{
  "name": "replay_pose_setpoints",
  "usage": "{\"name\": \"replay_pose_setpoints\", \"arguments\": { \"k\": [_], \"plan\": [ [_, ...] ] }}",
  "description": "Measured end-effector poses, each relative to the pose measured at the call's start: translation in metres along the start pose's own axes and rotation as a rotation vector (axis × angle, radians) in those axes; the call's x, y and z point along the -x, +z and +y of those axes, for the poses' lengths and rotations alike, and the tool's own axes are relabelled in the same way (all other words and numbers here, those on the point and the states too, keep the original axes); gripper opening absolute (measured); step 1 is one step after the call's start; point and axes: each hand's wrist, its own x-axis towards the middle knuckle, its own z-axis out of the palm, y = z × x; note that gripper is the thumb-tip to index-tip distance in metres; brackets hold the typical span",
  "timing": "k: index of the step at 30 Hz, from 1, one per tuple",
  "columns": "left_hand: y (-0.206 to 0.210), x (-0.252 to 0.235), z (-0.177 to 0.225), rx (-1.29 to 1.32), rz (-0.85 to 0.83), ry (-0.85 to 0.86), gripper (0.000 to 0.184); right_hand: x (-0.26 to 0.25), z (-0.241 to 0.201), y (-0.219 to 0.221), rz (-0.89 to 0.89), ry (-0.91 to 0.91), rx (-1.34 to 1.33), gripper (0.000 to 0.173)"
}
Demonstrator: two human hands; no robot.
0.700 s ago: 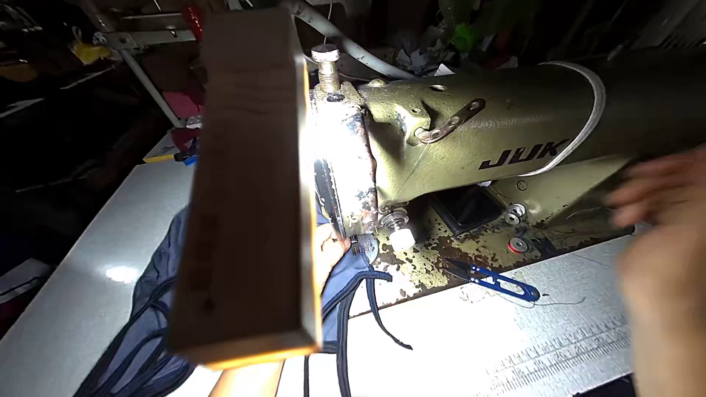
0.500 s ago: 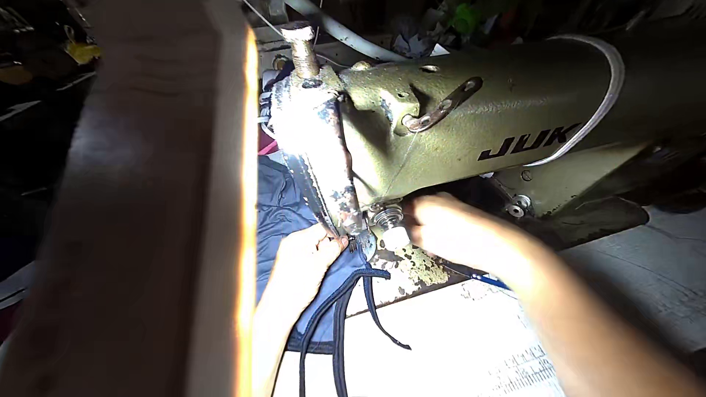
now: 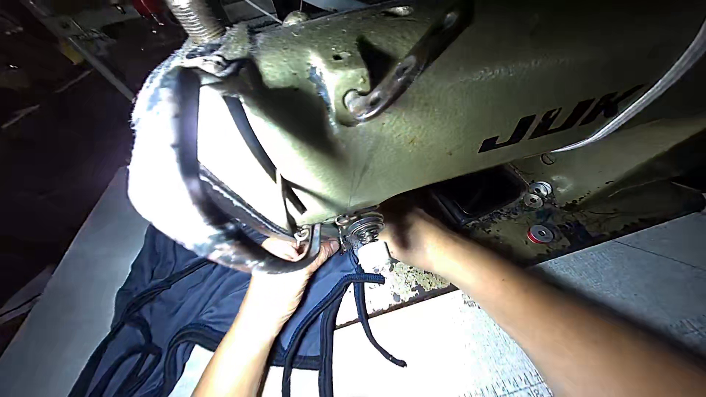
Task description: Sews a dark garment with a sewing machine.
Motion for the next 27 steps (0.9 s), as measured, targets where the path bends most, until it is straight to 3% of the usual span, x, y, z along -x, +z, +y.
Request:
{"name": "replay_pose_setpoints", "arguments": {
  "k": [7, 13, 18, 27],
  "plan": [
    [-0.002, 0.000, 0.000, 0.013, -0.026, -0.021, 0.010, -0.004, -0.001, -0.004, -0.110, 0.073, -0.023, 0.010],
    [-0.001, 0.006, 0.010, 0.041, -0.080, -0.065, 0.007, -0.011, 0.007, -0.011, -0.246, 0.100, -0.259, 0.009],
    [0.005, 0.008, 0.013, 0.056, -0.045, -0.050, 0.009, -0.013, 0.000, -0.007, -0.318, 0.244, -0.243, 0.009],
    [0.003, 0.007, 0.012, 0.026, -0.067, -0.055, 0.007, -0.011, -0.002, -0.005, -0.241, 0.219, -0.221, 0.017]
  ]
}}
